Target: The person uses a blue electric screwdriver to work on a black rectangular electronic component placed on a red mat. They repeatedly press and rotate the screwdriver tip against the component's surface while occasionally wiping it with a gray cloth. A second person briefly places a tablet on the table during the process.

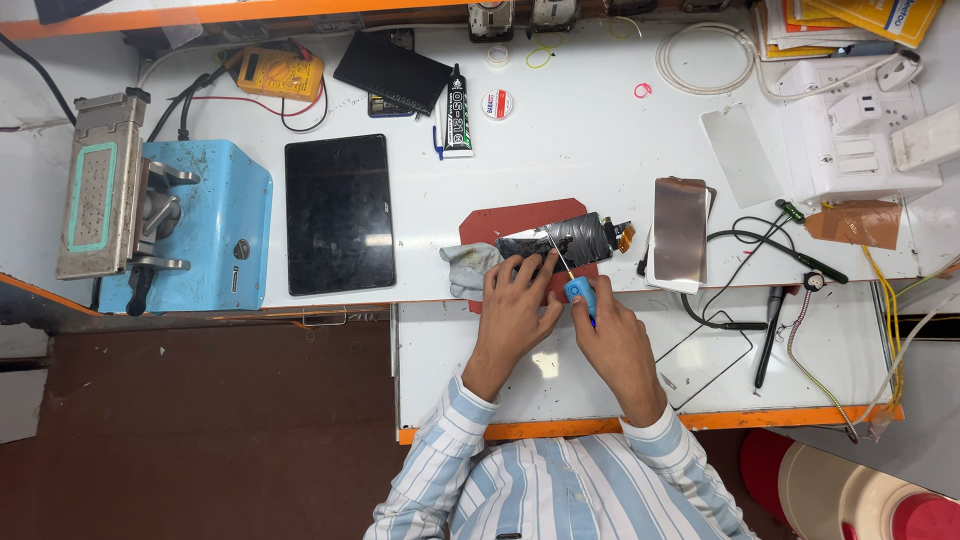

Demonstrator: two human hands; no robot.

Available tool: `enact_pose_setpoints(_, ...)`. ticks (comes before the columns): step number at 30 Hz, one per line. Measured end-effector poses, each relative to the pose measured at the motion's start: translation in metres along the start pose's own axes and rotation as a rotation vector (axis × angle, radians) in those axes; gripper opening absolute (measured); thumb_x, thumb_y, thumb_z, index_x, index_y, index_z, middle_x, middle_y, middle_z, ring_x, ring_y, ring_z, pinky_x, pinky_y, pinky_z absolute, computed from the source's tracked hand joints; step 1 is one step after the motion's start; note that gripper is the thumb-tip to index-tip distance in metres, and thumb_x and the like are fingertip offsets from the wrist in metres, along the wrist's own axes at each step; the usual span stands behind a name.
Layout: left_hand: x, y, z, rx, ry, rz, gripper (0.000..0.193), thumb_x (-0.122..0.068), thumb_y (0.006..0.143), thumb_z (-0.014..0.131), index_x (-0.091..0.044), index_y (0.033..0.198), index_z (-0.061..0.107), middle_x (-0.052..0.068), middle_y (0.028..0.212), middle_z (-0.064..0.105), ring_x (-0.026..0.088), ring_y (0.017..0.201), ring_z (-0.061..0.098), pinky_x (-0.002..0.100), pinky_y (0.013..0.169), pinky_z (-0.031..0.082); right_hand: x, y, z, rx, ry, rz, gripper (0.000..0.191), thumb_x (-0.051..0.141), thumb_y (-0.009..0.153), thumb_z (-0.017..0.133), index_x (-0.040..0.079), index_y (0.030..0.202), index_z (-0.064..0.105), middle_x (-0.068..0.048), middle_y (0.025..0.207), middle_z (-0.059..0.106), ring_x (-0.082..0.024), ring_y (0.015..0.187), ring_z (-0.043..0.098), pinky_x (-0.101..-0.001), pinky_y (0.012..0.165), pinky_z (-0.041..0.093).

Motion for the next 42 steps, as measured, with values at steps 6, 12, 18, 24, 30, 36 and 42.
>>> enact_pose_setpoints(6, -0.0012, 0.0017, -0.0013, -0.003, -0.002, 0.006, 0.06, -0.022, 0.085, 0.062, -0.006, 0.143, 0.057, 0.012, 0.125, 0.061, 0.031, 0.12, 0.051, 0.049, 0.108, 0.036, -0.0025, -0.0004, 0.0018, 0.014, 0.013, 0.021, 0.033, 0.028, 0.1, 0.049, 0.005, 0.123, 0.053, -0.026, 0.082, 0.072, -0.041, 0.069, 0.074, -0.0486, 0.058, 0.058)
enact_pose_setpoints(12, -0.0029, 0.0053, 0.0003, -0.002, 0.012, 0.011, 0.06, -0.023, 0.085, 0.062, -0.006, 0.142, 0.058, 0.012, 0.122, 0.061, 0.032, 0.118, 0.051, 0.05, 0.107, 0.036, -0.0018, 0.0022, -0.0013, -0.013, 0.01, 0.0, 0.032, 0.028, 0.1, 0.049, 0.004, 0.121, 0.053, -0.025, 0.082, 0.072, -0.042, 0.069, 0.074, -0.0487, 0.057, 0.058)
enact_pose_setpoints(18, -0.0042, 0.0069, -0.0005, 0.0, 0.022, -0.005, 0.06, -0.024, 0.084, 0.062, -0.007, 0.142, 0.059, 0.012, 0.121, 0.062, 0.033, 0.118, 0.051, 0.05, 0.106, 0.036, -0.0004, 0.0021, -0.0037, -0.013, 0.007, 0.007, 0.031, 0.027, 0.1, 0.05, 0.004, 0.12, 0.053, -0.025, 0.079, 0.072, -0.041, 0.068, 0.073, -0.0479, 0.056, 0.057)
enact_pose_setpoints(24, -0.0055, 0.0072, -0.0002, -0.009, 0.038, 0.009, 0.06, -0.024, 0.084, 0.063, -0.008, 0.142, 0.059, 0.012, 0.122, 0.061, 0.033, 0.117, 0.049, 0.051, 0.106, 0.035, -0.0025, 0.0005, -0.0058, -0.006, 0.026, 0.013, 0.03, 0.027, 0.1, 0.05, 0.003, 0.119, 0.054, -0.023, 0.076, 0.071, -0.038, 0.062, 0.074, -0.0458, 0.052, 0.056)
enact_pose_setpoints(30, -0.0053, 0.0067, 0.0004, -0.008, 0.037, 0.008, 0.061, -0.023, 0.084, 0.063, -0.008, 0.142, 0.059, 0.012, 0.122, 0.06, 0.034, 0.118, 0.049, 0.051, 0.107, 0.035, -0.005, -0.0006, -0.0056, 0.012, 0.014, 0.044, 0.033, 0.027, 0.099, 0.05, 0.004, 0.123, 0.053, -0.023, 0.074, 0.071, -0.037, 0.061, 0.074, -0.0451, 0.052, 0.056)
enact_pose_setpoints(36, -0.0061, 0.0069, 0.0014, -0.01, 0.048, 0.012, 0.061, -0.024, 0.083, 0.064, -0.01, 0.142, 0.059, 0.013, 0.122, 0.06, 0.034, 0.117, 0.049, 0.052, 0.106, 0.035, -0.0065, -0.0005, -0.0045, 0.026, 0.031, 0.094, 0.034, 0.029, 0.099, 0.049, 0.007, 0.125, 0.052, -0.021, 0.075, 0.072, -0.037, 0.063, 0.075, -0.0455, 0.053, 0.057)
enact_pose_setpoints(42, -0.0067, 0.0087, 0.003, 0.01, 0.053, -0.002, 0.06, -0.025, 0.085, 0.063, -0.012, 0.143, 0.06, 0.013, 0.118, 0.06, 0.034, 0.117, 0.05, 0.053, 0.105, 0.035, -0.0076, 0.0006, -0.007, -0.006, 0.025, 0.05, 0.029, 0.029, 0.1, 0.05, 0.008, 0.12, 0.053, -0.021, 0.076, 0.073, -0.038, 0.065, 0.074, -0.0463, 0.055, 0.057)
Point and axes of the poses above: each hand's wrist, its own y-axis towards the middle knuckle, its own z-axis out of the palm, x = y × z, the point moved 4 cm from there along y, towards the middle knuckle
